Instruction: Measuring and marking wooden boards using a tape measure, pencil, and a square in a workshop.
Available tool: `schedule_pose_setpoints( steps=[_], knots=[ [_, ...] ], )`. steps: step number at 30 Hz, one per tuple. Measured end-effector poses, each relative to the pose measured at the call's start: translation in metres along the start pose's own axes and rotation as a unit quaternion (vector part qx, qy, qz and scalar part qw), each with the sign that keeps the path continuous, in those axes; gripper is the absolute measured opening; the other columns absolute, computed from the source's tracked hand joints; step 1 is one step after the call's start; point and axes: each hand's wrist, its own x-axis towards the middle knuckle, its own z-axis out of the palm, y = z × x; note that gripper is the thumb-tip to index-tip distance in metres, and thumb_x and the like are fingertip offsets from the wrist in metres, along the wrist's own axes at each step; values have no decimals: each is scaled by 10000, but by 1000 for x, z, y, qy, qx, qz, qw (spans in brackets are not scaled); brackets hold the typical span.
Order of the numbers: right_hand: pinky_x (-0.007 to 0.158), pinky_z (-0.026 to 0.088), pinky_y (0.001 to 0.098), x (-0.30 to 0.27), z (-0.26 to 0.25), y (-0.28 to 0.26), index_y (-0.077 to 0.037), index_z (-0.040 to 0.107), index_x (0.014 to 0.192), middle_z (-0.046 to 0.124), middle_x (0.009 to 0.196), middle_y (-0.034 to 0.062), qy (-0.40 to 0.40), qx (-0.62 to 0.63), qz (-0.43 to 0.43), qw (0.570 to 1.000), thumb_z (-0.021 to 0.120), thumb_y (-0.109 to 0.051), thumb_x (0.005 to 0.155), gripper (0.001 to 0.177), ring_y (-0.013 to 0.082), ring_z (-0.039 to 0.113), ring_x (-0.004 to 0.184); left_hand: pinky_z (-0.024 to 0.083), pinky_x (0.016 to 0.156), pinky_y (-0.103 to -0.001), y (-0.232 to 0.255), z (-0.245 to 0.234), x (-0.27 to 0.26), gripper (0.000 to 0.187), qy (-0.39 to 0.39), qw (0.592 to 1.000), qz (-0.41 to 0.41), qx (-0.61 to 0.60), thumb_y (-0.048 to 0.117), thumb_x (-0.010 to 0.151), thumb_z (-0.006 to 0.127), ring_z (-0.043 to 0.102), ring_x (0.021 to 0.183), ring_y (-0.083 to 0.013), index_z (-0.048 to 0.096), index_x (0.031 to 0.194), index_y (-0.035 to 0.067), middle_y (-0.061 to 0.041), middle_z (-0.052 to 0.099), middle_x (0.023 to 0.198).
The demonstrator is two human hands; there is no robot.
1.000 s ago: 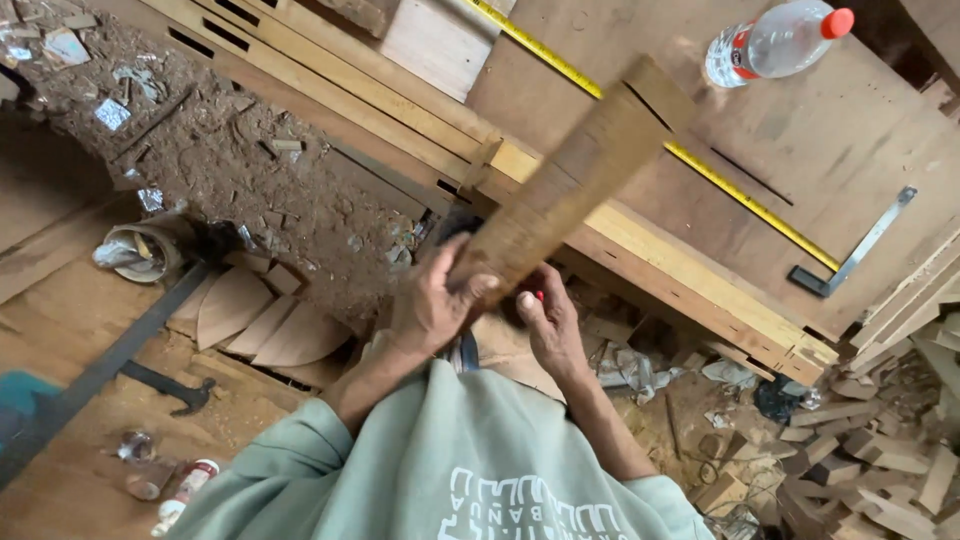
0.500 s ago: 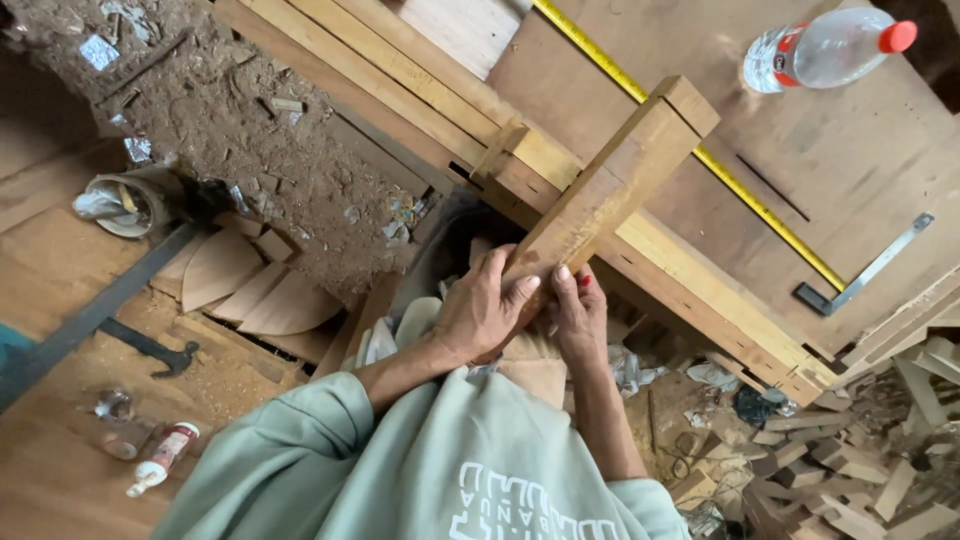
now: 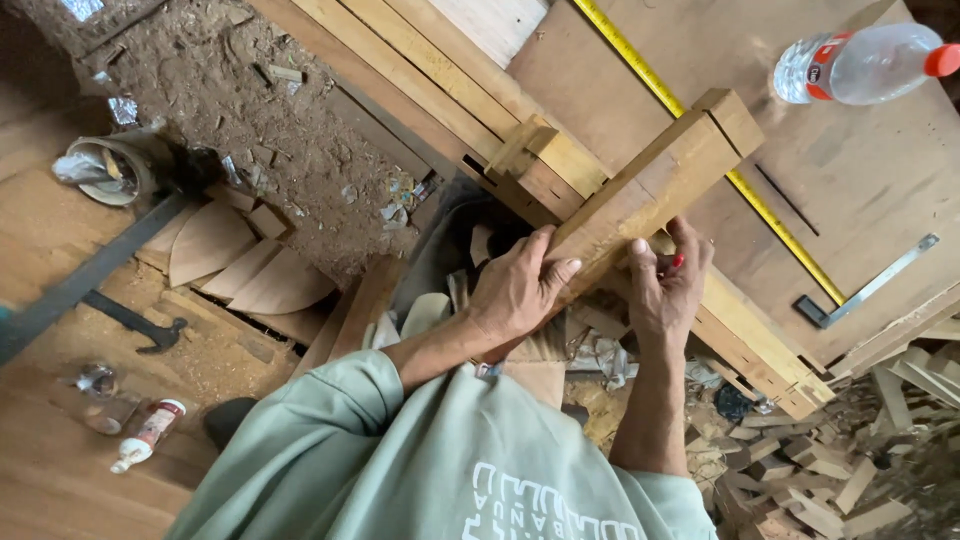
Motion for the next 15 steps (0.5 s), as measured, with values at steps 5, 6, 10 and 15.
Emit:
schedule_pose_setpoints(
  steps=[5, 6, 10, 15],
  knots=[
    [856, 541, 467, 2, 5, 28, -83, 575, 1497, 477, 1335, 195, -13, -33, 3, 999, 686, -334, 1075, 504, 309, 630, 958, 609, 783, -569, -2, 9, -2, 629, 25, 999, 23, 31, 580, 1031, 431, 719, 993, -472, 461, 1460, 122, -229, 686, 1099],
    [863, 534, 453, 1, 4, 30, -104, 579, 1501, 491, 1344, 186, -15, -31, 2, 999, 691, -327, 1072, 497, 286, 628, 950, 609, 769, -579, -2, 11, -4, 633, 33, 998, 30, 35, 572, 1037, 425, 719, 979, -480, 455, 1468, 110, -242, 685, 1082],
    [854, 533, 428, 0, 3, 37, -128, 585, 1504, 508, 1344, 162, -19, -20, -1, 1000, 700, -315, 1064, 493, 246, 636, 888, 609, 743, -591, -5, 10, -4, 625, 35, 998, 39, 34, 565, 1039, 427, 722, 949, -486, 453, 1473, 117, -239, 685, 1056],
    [908, 491, 440, -2, 3, 34, -112, 599, 1487, 493, 1343, 173, -18, -11, -17, 1000, 695, -288, 1057, 474, 264, 581, 1052, 604, 753, -599, -9, 12, -2, 640, 27, 998, 45, 35, 579, 1030, 435, 716, 954, -498, 454, 1482, 127, -239, 680, 1071]
  ],
)
